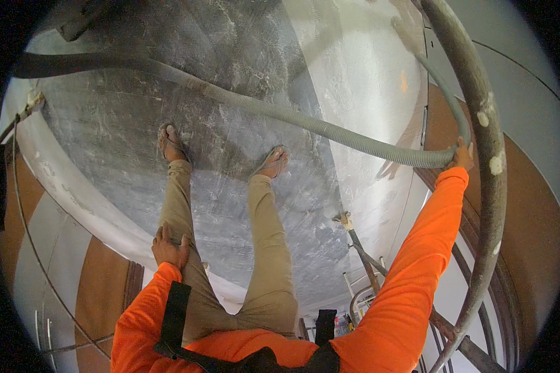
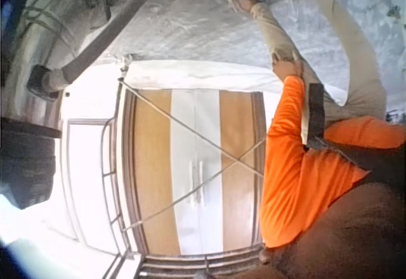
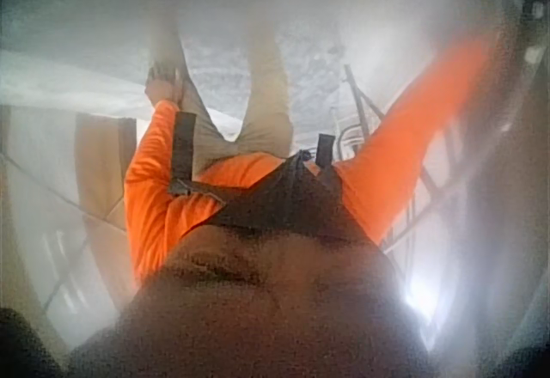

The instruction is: The person uses a vacuum hose to clean dust and debris from a wall and floor surface while standing on a high platform.

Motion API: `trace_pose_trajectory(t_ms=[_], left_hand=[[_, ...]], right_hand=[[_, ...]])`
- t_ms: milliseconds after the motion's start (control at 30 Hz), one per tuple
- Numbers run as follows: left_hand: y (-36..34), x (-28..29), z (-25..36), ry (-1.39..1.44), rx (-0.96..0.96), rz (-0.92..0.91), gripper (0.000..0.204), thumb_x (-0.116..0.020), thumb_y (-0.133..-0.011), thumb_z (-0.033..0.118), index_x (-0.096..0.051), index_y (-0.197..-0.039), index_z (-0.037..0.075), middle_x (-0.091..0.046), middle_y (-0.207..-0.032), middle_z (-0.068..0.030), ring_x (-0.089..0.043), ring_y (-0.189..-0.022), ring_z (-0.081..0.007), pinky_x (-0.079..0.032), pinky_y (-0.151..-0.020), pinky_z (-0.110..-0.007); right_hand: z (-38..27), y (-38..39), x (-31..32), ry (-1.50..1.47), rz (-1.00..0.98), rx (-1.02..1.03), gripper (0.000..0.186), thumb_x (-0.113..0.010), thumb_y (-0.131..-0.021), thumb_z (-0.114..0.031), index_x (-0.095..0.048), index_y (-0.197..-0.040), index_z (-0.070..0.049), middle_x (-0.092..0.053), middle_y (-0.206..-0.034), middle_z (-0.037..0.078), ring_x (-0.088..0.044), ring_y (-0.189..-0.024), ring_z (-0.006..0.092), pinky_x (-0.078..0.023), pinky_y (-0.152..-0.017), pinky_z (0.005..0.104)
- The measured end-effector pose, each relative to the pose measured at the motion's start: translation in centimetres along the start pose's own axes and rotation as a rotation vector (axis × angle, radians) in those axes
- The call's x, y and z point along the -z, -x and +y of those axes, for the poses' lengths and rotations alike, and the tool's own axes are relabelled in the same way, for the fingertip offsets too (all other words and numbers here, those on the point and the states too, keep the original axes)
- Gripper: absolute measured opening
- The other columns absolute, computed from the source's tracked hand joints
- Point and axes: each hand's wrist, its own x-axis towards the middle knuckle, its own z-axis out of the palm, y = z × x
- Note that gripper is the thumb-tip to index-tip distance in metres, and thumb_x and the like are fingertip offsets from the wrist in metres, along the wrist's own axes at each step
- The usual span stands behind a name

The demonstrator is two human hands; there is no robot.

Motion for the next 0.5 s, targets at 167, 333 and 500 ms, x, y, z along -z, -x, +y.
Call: trace_pose_trajectory(t_ms=[167,333,500], left_hand=[[0.0,-0.7,0.6,-0.040,0.001,-0.008,0.083,-0.067,-0.084,0.048,-0.043,-0.150,0.005,-0.045,-0.150,-0.0213,-0.047,-0.133,-0.0397,-0.039,-0.110,-0.048],[0.0,-1.0,1.1,-0.071,0.036,-0.012,0.085,-0.067,-0.084,0.050,-0.041,-0.152,0.006,-0.045,-0.150,-0.0218,-0.048,-0.131,-0.0404,-0.040,-0.109,-0.048],[0.0,-1.2,0.8,-0.072,0.040,-0.004,0.085,-0.067,-0.084,0.050,-0.040,-0.153,0.009,-0.045,-0.150,-0.0210,-0.048,-0.132,-0.0396,-0.040,-0.108,-0.048]], right_hand=[[4.1,-1.1,3.1,-0.041,-0.046,-0.029,0.066,-0.077,-0.085,-0.011,-0.053,-0.146,-0.012,-0.061,-0.131,0.018,-0.068,-0.095,0.0322,-0.058,-0.072,0.0392],[10.5,-3.4,7.4,-0.104,-0.049,-0.105,0.068,-0.076,-0.085,-0.011,-0.050,-0.149,-0.011,-0.058,-0.138,0.018,-0.067,-0.099,0.0303,-0.058,-0.078,0.0391],[18.1,-6.5,12.9,0.041,0.008,-0.178,0.072,-0.075,-0.084,-0.025,-0.048,-0.151,-0.012,-0.055,-0.144,0.015,-0.060,-0.117,0.0317,-0.048,-0.098,0.0427]])
